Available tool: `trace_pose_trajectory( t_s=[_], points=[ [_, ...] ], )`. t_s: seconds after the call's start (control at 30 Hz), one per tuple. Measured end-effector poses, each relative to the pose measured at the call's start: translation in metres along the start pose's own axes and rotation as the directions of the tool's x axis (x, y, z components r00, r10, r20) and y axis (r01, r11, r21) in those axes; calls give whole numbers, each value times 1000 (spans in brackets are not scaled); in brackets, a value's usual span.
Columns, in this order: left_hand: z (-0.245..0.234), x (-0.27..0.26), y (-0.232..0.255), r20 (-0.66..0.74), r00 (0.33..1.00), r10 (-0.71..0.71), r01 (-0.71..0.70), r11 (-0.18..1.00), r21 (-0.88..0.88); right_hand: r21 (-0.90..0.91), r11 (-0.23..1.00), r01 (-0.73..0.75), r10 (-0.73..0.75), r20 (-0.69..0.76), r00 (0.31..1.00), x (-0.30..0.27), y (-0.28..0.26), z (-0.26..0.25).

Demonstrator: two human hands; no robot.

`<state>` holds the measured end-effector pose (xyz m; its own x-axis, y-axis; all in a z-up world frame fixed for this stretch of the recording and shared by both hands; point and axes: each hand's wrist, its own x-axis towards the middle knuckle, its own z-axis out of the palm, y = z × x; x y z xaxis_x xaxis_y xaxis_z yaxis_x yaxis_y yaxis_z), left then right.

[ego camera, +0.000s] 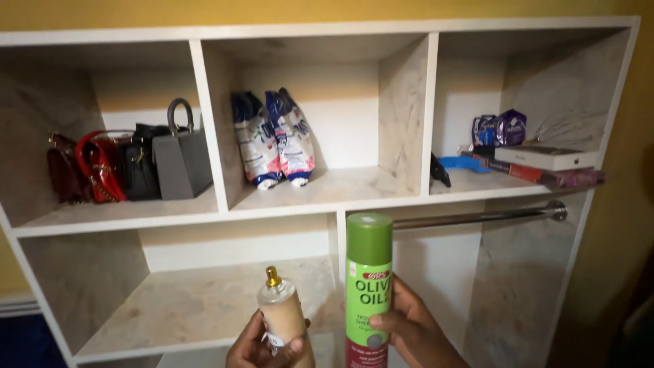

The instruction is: Moving various household items from a bed and organizing them onto closet shelves.

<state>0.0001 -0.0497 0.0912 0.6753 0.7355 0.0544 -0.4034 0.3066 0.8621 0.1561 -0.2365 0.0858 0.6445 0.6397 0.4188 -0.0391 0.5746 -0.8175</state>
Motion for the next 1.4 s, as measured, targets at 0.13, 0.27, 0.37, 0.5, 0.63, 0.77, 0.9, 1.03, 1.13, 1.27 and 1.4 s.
trace_pose_trajectory(
  t_s=[0.13, 0.27, 0.37, 0.5, 0.63, 0.77, 0.9, 1.03, 1.13, 1.27, 1.4],
  points=[
    [40, -4, 70, 62, 996, -60, 48, 981, 189, -73, 994, 86, -85, 7, 996, 23, -46, 19],
    [60, 16, 97, 176, 979, 102, -126, 983, 132, -198, 979, 44, -73, -141, 987, 44, -84, 35],
    [76, 34, 117, 234, 960, 153, -188, 973, 132, -311, 943, 123, -156, -83, 984, 60, -112, 53],
    [91, 73, 128, 321, 878, 355, -391, 919, 54, -409, 879, 247, -299, -68, 952, 98, -131, 69],
    [107, 98, 133, 369, 814, 449, -503, 862, 60, -353, 829, 435, -446, 54, 893, 152, -135, 55],
    [122, 130, 119, 419, 804, 422, -470, 883, 13, -363, 834, 414, -439, 17, 898, 179, -137, 46],
    [123, 169, 100, 431, 797, 423, -475, 880, 15, -433, 831, 351, -390, -2, 921, 196, -136, 34],
    [124, 179, 101, 426, 792, 437, -485, 874, 5, -455, 844, 282, -327, -20, 945, 203, -136, 32],
    [124, 195, 97, 421, 795, 436, -479, 878, -4, -481, 834, 269, -310, -6, 951, 212, -138, 27],
    [127, 199, 94, 425, 801, 422, -472, 881, 15, -475, 838, 269, -308, -5, 951, 215, -137, 17],
    [127, 189, 99, 460, 796, 394, -474, 878, 68, -725, 657, 204, -319, -22, 948, 206, -144, 35]
  ],
)
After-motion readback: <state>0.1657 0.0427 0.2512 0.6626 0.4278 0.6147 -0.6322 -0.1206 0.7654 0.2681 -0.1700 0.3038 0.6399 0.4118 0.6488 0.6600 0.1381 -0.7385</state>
